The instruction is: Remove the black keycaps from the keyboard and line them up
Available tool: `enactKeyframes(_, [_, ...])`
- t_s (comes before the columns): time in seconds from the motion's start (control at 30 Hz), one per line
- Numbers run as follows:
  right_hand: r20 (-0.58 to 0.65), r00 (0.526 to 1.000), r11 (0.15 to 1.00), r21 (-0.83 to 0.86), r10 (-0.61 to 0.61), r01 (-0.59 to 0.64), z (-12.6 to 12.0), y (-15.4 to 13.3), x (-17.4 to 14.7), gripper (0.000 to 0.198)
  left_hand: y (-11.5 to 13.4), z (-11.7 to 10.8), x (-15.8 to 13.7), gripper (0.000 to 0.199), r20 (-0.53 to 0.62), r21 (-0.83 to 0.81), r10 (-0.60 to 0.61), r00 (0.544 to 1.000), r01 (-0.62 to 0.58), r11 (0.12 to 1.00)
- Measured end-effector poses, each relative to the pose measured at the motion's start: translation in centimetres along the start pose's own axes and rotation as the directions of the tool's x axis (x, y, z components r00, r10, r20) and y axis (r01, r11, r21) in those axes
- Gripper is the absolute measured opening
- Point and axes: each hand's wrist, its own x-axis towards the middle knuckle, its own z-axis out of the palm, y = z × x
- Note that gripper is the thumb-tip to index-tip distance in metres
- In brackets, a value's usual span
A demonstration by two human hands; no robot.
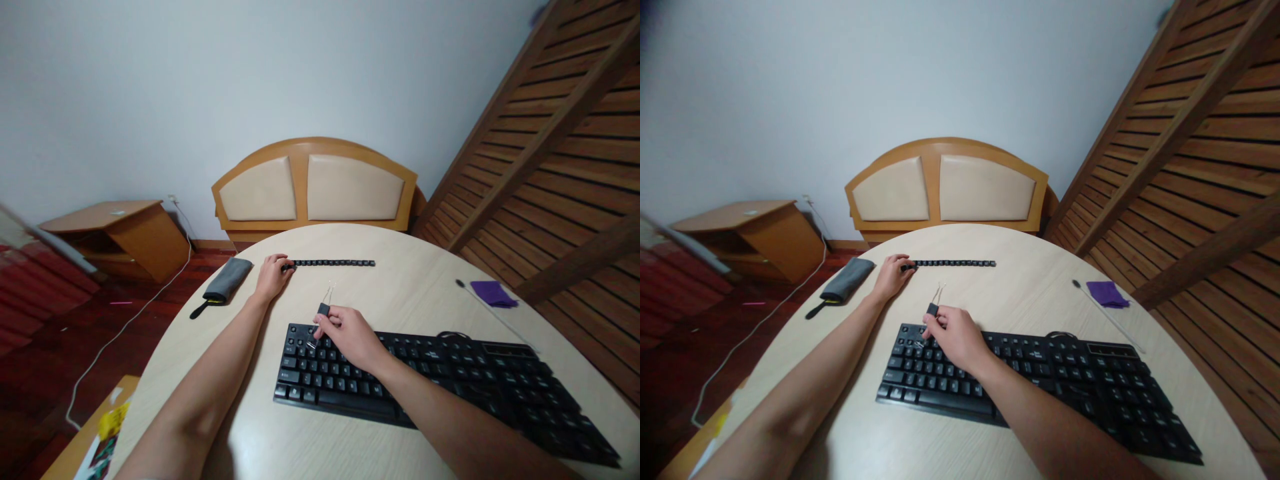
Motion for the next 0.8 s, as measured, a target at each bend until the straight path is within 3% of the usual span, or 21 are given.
enactKeyframes(0.33, [0.001, 1.0, 1.0, -0.011, -0.002, 0.002, 0.0, 0.3, 0.0, 0.027, 0.2, -0.2, 0.0, 0.017, 0.004, -0.025, -0.023, 1.0, 0.023, 0.999])
enactKeyframes(0.57, [-0.027, 0.999, 1.0, 0.008, -0.024, 0.025, -0.1, -0.1, 0.1, 0.03, 2.2, -1.7, -0.5, 0.022, 0.022, -0.098, -0.013, 1.0, 0.015, 0.995])
enactKeyframes(0.7, [-0.062, 0.996, 0.998, -0.011, -0.059, 0.059, -0.2, -0.2, 0.1, 0.029, 4.4, -3.4, -0.3, 0.026, 0.152, -0.181, 0.037, 0.988, -0.009, 0.983])
enactKeyframes(0.8, [-0.067, 0.995, 0.997, -0.039, -0.072, 0.07, -0.3, -0.1, 0.1, 0.029, 6.8, -5.0, -0.3, 0.024, 0.34, -0.264, 0.143, 0.929, -0.052, 0.963])
